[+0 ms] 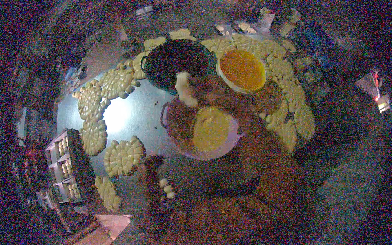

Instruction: The person shapes dough pieces by hand and places them into metal baking trays.

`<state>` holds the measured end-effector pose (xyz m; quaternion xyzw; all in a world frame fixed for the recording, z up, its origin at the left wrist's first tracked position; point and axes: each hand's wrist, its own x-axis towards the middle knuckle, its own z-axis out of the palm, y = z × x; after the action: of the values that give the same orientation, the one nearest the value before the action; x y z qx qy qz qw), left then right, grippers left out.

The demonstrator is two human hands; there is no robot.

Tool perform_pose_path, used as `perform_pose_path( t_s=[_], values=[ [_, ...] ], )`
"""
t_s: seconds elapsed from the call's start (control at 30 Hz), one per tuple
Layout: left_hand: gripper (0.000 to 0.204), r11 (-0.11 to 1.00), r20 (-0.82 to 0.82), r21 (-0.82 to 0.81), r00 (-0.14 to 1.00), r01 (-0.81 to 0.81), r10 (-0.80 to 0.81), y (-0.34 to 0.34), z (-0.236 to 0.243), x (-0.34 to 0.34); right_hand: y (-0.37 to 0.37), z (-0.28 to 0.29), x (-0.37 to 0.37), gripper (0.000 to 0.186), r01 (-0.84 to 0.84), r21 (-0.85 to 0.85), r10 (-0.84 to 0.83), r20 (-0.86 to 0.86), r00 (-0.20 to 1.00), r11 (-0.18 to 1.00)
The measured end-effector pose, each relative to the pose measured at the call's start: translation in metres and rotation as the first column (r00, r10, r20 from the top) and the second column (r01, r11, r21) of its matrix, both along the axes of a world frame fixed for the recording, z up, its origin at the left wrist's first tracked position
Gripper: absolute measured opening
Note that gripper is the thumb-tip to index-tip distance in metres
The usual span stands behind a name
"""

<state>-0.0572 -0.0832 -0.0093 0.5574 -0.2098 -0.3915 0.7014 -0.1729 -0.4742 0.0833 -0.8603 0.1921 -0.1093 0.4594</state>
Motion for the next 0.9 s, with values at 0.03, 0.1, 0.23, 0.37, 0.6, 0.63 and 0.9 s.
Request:
perform_pose_path(
  t_s=[0.03,0.1,0.23,0.37,0.6,0.63,0.9],
  values=[
    [0.056,0.988,0.064,0.101,0.992,-0.114,0.108,0.022,0.004,0.018,-0.025,-0.025,0.037,0.035,-0.087,-0.002,0.087,-0.026,0.996,0.996],
    [0.05,0.95,0.118,0.195,0.967,-0.244,0.224,0.043,0.003,0.039,-0.082,-0.046,0.065,0.036,-0.193,-0.064,0.178,-0.188,0.966,0.979],
    [0.038,0.852,0.164,0.289,0.899,-0.436,0.405,0.079,-0.005,0.053,-0.145,-0.126,0.135,0.037,-0.467,0.082,0.448,-0.47,0.761,0.88],
    [0.026,0.828,0.136,0.299,0.88,-0.474,0.454,0.095,-0.013,0.047,-0.163,-0.178,0.171,0.038,-0.569,0.256,0.597,-0.571,0.563,0.781],
    [0.018,0.873,-0.081,0.206,0.882,-0.442,0.465,0.072,-0.021,0.04,-0.179,-0.206,0.181,0.04,-0.633,0.362,0.713,-0.514,0.478,0.685],
    [0.018,0.877,-0.092,0.199,0.882,-0.438,0.461,0.069,-0.02,0.041,-0.177,-0.205,0.182,0.04,-0.629,0.378,0.724,-0.487,0.489,0.679],
    [0.025,0.904,-0.068,0.203,0.915,-0.376,0.397,0.06,-0.025,0.046,-0.173,-0.175,0.159,0.039,-0.579,0.41,0.705,-0.498,0.505,0.705]
  ],
)
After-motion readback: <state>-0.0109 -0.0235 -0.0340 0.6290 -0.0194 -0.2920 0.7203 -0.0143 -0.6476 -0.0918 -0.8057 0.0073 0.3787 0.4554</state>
